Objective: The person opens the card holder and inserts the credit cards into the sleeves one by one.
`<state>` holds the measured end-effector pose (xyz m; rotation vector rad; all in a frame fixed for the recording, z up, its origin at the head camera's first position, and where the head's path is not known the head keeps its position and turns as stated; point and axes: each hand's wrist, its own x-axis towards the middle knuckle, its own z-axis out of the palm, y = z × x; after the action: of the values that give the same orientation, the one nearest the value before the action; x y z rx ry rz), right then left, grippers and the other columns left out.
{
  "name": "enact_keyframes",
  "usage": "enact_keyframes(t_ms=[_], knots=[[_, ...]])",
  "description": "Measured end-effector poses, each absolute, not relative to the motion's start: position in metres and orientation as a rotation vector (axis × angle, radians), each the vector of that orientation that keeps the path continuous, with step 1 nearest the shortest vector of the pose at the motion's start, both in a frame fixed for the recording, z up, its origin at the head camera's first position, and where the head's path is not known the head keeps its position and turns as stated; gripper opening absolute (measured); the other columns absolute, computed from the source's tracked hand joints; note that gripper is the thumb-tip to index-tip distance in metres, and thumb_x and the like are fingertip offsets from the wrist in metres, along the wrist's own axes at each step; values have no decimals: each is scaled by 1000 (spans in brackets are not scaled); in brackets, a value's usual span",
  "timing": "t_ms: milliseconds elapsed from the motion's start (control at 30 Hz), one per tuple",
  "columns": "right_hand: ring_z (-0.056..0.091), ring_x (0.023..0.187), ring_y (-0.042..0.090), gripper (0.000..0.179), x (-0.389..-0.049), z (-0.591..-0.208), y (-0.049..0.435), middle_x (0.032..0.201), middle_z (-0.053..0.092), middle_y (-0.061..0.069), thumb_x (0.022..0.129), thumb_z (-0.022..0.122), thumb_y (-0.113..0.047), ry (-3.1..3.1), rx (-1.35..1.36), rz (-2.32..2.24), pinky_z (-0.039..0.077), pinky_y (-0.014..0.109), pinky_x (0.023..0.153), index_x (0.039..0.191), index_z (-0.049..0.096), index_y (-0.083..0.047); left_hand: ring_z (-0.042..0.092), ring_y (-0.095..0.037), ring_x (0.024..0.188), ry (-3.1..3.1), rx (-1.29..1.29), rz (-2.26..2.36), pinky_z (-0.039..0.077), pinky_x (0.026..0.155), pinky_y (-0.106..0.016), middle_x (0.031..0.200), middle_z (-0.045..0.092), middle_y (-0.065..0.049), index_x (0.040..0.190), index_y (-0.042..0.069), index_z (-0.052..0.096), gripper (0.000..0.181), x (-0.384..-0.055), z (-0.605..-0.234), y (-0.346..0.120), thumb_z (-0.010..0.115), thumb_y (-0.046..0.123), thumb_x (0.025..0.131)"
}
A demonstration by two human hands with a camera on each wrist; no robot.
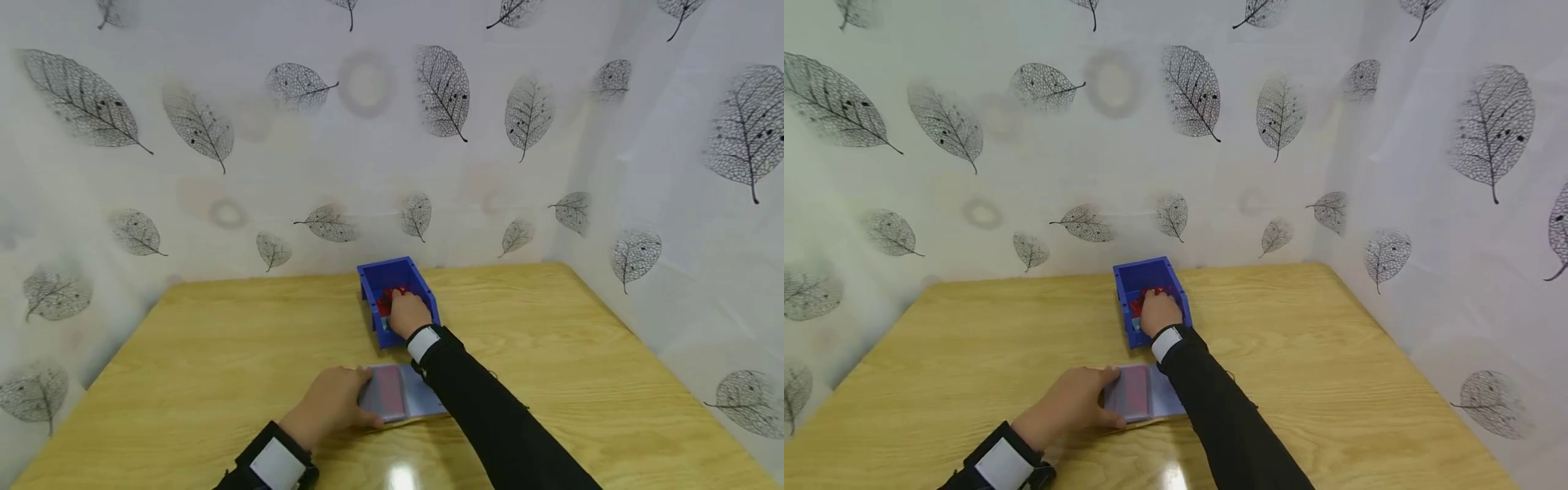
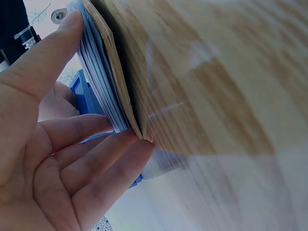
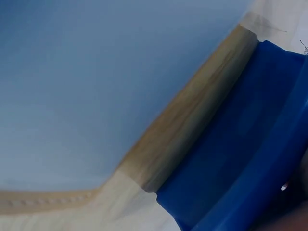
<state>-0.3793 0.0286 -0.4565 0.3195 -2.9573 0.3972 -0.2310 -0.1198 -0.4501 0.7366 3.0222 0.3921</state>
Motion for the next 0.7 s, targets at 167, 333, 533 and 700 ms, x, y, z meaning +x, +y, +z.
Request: enact_keyframes(t_ms=[167, 333, 533, 700], knots=[[65, 85, 38, 36, -379, -458, 24, 92, 67, 23, 90, 62, -11, -2961, 234, 450, 54, 48, 73, 123, 56, 1, 64, -25, 78, 3045, 743, 361, 50, 70, -38, 97, 70, -17, 117, -1, 65, 80, -230, -448, -120, 85, 54, 62], [67, 84, 34, 22, -377, -462, 27, 94, 67, 19, 89, 64, -10, -2935, 343, 360, 54, 45, 73, 108, 61, 1, 62, -23, 73, 3050, 776, 332, 50, 67, -36, 88, 69, -13, 111, 0, 66, 75, -227, -452, -117, 85, 54, 63], [68, 69, 27, 8, -367, -448, 37, 76, 68, 13, 88, 64, -5, -2783, 540, 211, 55, 40, 58, 81, 66, -2, 58, -20, 70, 3044, 747, 347, 48, 65, -34, 83, 67, -9, 108, 2, 66, 71, -227, -450, -115, 86, 52, 62], [67, 70, 24, 13, -357, -420, 53, 80, 70, 11, 87, 60, 3, -2752, 532, 514, 53, 34, 60, 90, 71, -3, 54, -16, 66, 3034, 755, 353, 46, 61, -33, 78, 65, -5, 105, 3, 67, 68, -229, -446, -117, 86, 52, 61]])
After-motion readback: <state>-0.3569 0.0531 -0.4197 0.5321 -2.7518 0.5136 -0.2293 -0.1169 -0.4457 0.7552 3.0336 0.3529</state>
